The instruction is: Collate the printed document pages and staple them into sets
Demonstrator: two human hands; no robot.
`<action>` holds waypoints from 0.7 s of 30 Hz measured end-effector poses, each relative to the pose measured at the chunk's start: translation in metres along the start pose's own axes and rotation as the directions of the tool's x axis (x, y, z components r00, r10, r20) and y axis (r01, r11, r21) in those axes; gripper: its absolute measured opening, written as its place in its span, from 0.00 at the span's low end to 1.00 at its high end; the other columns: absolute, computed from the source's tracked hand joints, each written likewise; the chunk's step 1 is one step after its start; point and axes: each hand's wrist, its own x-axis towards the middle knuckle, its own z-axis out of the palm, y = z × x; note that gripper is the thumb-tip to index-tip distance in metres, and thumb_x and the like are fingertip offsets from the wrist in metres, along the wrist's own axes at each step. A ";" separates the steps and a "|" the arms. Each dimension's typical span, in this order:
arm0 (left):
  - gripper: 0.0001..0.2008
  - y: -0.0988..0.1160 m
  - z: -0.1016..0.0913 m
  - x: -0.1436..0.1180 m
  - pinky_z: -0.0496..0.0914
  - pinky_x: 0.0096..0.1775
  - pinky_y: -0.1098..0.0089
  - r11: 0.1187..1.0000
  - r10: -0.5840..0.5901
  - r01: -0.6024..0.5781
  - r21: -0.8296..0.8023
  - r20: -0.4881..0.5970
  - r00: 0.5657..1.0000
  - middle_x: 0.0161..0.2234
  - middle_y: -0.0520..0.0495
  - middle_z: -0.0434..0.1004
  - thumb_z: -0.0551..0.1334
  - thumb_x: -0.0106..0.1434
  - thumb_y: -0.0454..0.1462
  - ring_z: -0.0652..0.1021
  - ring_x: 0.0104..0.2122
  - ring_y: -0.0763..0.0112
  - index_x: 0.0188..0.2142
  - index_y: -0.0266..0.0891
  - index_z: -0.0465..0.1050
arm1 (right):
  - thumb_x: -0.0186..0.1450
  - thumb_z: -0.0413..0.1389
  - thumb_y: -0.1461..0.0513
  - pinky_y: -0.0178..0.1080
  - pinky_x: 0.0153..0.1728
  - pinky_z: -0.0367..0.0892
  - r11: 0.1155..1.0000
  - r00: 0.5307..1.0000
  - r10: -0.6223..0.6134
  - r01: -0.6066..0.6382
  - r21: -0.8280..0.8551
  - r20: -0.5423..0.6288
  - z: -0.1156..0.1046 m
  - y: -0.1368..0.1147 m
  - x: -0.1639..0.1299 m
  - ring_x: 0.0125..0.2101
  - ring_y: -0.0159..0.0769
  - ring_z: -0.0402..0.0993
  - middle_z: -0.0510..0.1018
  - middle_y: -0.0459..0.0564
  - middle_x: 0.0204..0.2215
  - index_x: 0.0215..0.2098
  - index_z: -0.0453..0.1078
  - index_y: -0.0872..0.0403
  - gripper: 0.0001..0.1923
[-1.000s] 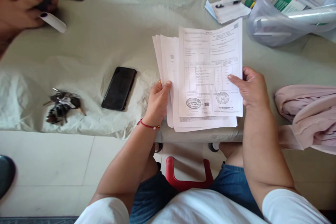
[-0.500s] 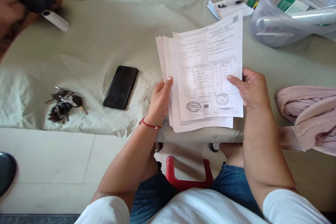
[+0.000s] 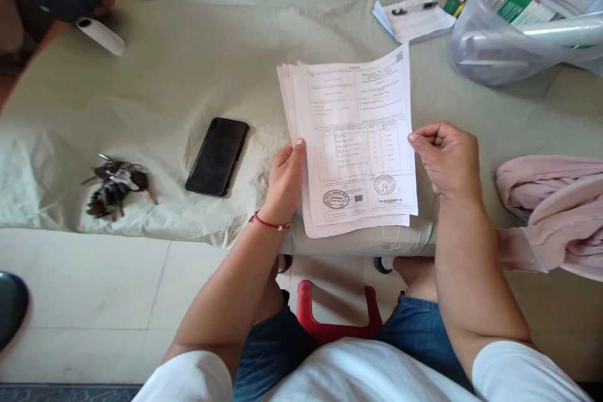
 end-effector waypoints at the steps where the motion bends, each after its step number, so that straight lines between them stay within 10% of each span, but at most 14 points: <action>1: 0.23 0.000 0.001 0.000 0.82 0.58 0.54 1.000 -0.002 0.002 -0.002 0.001 1.000 0.48 0.39 0.91 0.72 0.66 0.59 0.85 0.59 0.47 0.43 0.42 0.83 | 0.63 0.71 0.57 0.39 0.27 0.69 1.000 1.000 0.009 -0.009 -0.005 0.017 0.001 -0.002 -0.002 0.25 0.32 0.69 0.74 0.42 0.23 0.33 0.77 0.49 0.08; 8: 0.27 0.004 0.001 -0.002 0.78 0.65 0.52 0.997 0.054 -0.051 -0.055 0.063 0.997 0.55 0.39 0.89 0.69 0.69 0.61 0.79 0.68 0.42 0.50 0.43 0.84 | 0.64 0.71 0.56 0.39 0.26 0.68 0.998 0.996 0.061 -0.061 -0.006 0.071 0.011 -0.001 -0.008 0.23 0.31 0.67 0.73 0.41 0.23 0.32 0.77 0.49 0.09; 16: 0.24 -0.004 -0.007 0.007 0.85 0.54 0.52 0.998 0.042 -0.034 -0.059 0.136 0.990 0.48 0.39 0.91 0.77 0.62 0.56 0.88 0.54 0.48 0.47 0.43 0.81 | 0.59 0.76 0.49 0.45 0.42 0.81 0.999 0.999 0.007 -0.009 -0.032 -0.052 0.010 0.024 0.003 0.36 0.38 0.79 0.82 0.45 0.35 0.38 0.76 0.45 0.18; 21: 0.23 0.000 -0.006 0.007 0.85 0.53 0.57 0.995 0.062 -0.051 -0.084 0.131 0.989 0.48 0.42 0.91 0.78 0.61 0.57 0.88 0.54 0.51 0.45 0.45 0.81 | 0.57 0.76 0.39 0.49 0.42 0.84 0.966 0.939 0.229 -0.252 0.061 0.257 0.004 0.024 0.001 0.36 0.43 0.85 0.86 0.48 0.32 0.36 0.80 0.47 0.25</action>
